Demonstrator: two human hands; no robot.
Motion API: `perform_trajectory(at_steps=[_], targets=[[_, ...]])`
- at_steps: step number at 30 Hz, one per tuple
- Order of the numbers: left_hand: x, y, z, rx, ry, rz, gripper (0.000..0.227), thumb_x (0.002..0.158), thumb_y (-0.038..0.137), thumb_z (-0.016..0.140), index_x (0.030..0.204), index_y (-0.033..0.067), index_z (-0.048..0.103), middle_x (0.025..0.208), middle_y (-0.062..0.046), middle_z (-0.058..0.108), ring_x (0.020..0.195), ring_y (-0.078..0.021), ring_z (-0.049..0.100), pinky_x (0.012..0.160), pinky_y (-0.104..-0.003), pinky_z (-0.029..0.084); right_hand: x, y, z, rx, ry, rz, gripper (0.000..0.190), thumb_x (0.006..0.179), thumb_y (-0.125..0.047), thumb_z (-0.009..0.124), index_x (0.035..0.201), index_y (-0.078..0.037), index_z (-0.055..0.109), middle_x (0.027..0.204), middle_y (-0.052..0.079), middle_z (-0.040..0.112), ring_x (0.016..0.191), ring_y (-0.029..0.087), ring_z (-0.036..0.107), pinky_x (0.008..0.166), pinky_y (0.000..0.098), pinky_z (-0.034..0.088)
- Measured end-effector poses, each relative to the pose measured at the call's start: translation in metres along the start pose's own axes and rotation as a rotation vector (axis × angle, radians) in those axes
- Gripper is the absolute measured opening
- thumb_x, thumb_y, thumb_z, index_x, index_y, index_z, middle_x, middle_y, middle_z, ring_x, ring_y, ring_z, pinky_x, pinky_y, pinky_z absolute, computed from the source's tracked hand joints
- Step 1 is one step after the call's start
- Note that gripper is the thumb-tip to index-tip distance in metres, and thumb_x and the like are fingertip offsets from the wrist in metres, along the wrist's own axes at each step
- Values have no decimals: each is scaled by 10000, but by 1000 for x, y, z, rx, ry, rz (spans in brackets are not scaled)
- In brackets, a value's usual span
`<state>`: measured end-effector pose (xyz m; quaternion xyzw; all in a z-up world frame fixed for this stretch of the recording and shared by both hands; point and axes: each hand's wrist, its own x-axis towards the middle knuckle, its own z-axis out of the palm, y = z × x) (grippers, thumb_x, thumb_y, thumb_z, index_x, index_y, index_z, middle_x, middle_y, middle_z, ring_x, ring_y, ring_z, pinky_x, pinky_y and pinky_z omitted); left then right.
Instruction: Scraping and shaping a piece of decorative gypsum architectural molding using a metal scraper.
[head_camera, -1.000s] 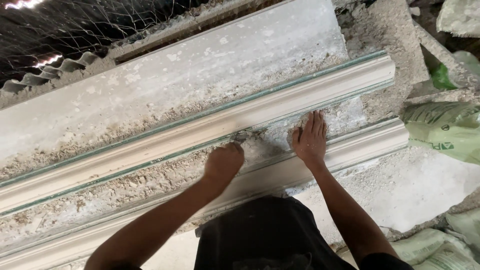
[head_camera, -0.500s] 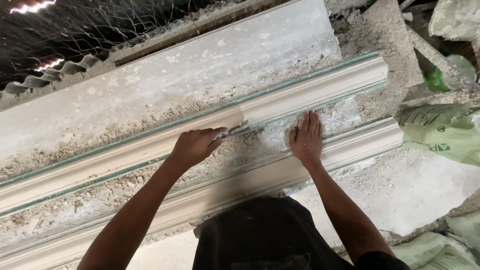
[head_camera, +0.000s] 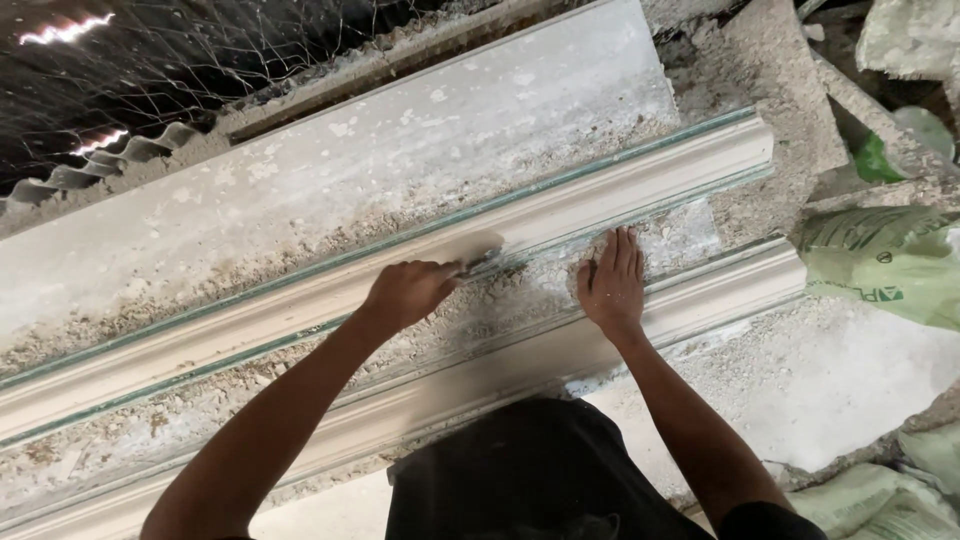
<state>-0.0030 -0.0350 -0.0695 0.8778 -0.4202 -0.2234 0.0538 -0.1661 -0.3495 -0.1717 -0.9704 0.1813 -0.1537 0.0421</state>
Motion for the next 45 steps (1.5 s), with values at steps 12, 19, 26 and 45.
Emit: perform_trajectory(at_steps=[12,19,26,45], targets=[[0,-6,7,-169,22,-34,339,1027,437,486,1297,319,652,1028,-55,766,896,-404,745,778,-580,624,3,-7,-13,34,-30,20,665,946,-342,520,1478,53,459,1490,248,478,1426,408,463,1156,520,364],[13,16,13,-208,55,22,365,1034,413,452,1340,312,624,1036,-70,764,887,-415,744,780,-586,621,1,-2,-8,29,-15,5,643,948,-332,521,1455,62,483,1466,250,505,1419,411,476,1157,512,372],[1,16,-5,-50,92,18,330,1036,411,464,1313,322,622,1000,-55,752,777,-411,752,687,-561,641,5,-1,1,37,-28,41,669,902,-301,563,1462,53,468,1481,236,485,1433,397,461,1180,504,350],[22,22,-7,-62,-49,31,387,1066,393,429,1388,260,598,1078,-114,743,919,-431,743,787,-594,614,5,-9,-19,95,-72,102,614,931,-277,549,1462,15,454,1473,211,482,1438,387,452,1180,522,355]])
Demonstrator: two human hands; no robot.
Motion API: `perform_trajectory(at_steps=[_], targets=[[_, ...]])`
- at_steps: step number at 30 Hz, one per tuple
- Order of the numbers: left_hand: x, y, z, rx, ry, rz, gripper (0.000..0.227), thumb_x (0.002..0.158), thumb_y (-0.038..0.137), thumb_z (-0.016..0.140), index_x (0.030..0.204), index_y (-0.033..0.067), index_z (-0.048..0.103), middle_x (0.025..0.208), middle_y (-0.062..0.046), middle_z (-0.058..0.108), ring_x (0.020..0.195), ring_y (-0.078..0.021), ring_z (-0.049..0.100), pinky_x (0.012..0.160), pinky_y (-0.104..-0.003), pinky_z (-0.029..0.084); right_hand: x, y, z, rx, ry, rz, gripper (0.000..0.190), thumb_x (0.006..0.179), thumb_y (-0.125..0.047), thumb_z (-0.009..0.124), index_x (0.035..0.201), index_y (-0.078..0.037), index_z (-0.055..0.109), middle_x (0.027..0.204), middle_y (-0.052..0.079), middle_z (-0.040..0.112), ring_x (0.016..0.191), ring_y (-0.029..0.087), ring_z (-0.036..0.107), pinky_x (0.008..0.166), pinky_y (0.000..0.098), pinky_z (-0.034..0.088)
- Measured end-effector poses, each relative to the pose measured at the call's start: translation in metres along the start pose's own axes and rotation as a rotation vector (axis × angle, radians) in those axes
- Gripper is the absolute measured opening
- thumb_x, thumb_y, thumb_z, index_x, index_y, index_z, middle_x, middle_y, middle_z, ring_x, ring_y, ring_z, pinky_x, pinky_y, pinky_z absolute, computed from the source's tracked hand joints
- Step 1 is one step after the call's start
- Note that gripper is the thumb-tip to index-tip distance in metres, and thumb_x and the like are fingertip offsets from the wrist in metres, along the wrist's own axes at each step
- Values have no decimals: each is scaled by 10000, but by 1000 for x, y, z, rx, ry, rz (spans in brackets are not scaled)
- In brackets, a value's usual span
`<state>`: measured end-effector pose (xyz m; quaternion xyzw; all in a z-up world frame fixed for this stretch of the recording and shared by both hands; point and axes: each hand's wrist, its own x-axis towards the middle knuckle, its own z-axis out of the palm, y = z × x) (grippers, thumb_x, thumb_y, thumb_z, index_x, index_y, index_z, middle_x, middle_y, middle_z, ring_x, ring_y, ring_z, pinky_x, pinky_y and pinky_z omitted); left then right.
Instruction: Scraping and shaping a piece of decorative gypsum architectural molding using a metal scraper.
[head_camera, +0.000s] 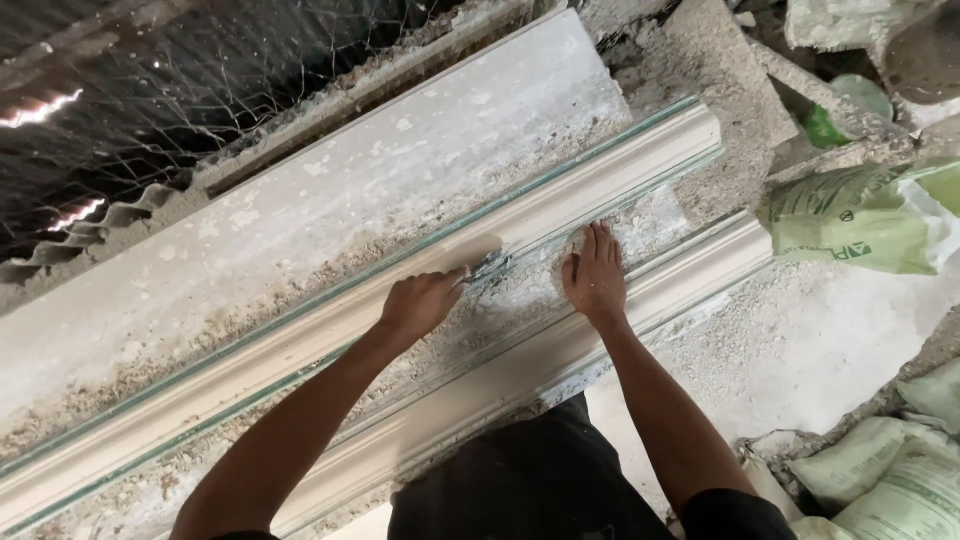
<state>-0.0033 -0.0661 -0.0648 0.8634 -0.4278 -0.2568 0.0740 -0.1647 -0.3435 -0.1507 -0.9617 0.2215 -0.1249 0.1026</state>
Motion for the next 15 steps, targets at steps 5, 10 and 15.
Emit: perform_trajectory(at_steps=[5,10,15], targets=[[32,45,-10,-4,22,38,366,1058,347,447,1373,242,603,1035,-127,744,920,-436,743,792,-595,608,-3,5,1,16,-11,-6,592,938,-273,553,1437,36,476,1451,231,502,1435,399,455,1190,512,344],[7,15,-16,76,-44,-57,362,1048,414,449,1375,327,576,1023,-79,749,944,-385,756,829,-568,615,4,3,-4,27,-7,-23,610,928,-285,554,1445,27,468,1460,226,496,1439,395,452,1186,513,350],[45,43,-1,16,-4,-9,368,1049,399,441,1380,313,578,1009,-120,746,952,-411,746,823,-588,610,5,8,3,68,-60,-10,595,987,-293,471,1483,32,419,1493,231,442,1475,400,387,1210,518,294]])
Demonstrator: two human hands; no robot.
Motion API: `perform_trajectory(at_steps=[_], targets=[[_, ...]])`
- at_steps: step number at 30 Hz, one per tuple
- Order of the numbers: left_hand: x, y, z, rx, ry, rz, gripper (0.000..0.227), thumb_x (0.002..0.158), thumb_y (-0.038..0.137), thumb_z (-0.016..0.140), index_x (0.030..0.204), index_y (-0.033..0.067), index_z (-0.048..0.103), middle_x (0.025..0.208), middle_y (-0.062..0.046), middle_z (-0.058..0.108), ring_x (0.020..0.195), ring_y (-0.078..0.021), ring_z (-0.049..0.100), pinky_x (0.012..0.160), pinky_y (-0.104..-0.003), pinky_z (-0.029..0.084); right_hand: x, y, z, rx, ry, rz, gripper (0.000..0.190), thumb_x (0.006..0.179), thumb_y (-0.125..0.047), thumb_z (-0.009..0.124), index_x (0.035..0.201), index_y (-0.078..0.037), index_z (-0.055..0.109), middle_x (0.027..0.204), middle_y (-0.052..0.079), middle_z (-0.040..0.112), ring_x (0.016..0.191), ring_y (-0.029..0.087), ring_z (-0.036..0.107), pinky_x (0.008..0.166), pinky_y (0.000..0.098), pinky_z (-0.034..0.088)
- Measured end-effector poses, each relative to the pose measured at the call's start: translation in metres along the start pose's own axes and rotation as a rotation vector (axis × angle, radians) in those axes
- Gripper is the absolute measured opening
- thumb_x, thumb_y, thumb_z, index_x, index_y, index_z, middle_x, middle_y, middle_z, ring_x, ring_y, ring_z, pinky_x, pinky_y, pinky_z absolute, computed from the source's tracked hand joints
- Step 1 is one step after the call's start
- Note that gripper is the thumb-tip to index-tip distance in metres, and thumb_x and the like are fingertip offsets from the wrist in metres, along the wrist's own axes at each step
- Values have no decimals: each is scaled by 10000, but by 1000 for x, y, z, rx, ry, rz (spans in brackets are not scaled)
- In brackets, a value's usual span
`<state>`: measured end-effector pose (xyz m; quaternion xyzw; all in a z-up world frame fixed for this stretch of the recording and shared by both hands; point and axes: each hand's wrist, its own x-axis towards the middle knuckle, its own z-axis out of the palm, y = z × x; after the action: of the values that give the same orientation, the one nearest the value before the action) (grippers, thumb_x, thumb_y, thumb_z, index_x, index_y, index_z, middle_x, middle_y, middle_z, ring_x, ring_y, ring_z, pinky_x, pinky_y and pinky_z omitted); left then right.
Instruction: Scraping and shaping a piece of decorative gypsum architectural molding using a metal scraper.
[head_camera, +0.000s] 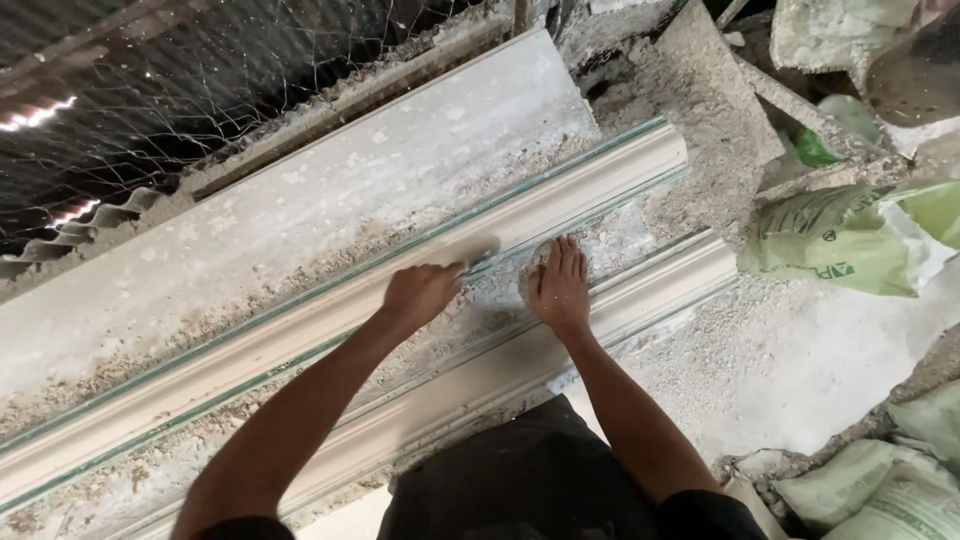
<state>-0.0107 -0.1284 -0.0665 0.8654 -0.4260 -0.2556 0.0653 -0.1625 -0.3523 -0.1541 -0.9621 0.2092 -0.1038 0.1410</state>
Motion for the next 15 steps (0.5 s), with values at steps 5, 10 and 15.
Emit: perform_trajectory(at_steps=[5,10,15], targets=[[-8,-2,-15,67,-22,-28,349,1034,371,469,1355,322,594,1014,-117,753,952,-405,752,826,-581,610,-3,7,-3,18,-28,-28,659,925,-248,582,1490,37,399,1512,241,421,1476,418,378,1206,535,307],[-36,-19,-27,53,-109,-177,356,1040,409,455,1334,302,626,1047,-141,769,988,-410,752,860,-574,605,-4,12,-3,37,-79,-29,707,905,-271,614,1500,23,369,1542,238,384,1494,419,345,1221,542,288],[-2,-18,-20,177,-93,-53,358,1020,418,477,1301,290,658,1032,-139,763,978,-413,751,844,-569,600,-2,16,13,52,-26,-46,698,901,-265,588,1488,27,349,1518,228,366,1494,431,334,1213,557,283]])
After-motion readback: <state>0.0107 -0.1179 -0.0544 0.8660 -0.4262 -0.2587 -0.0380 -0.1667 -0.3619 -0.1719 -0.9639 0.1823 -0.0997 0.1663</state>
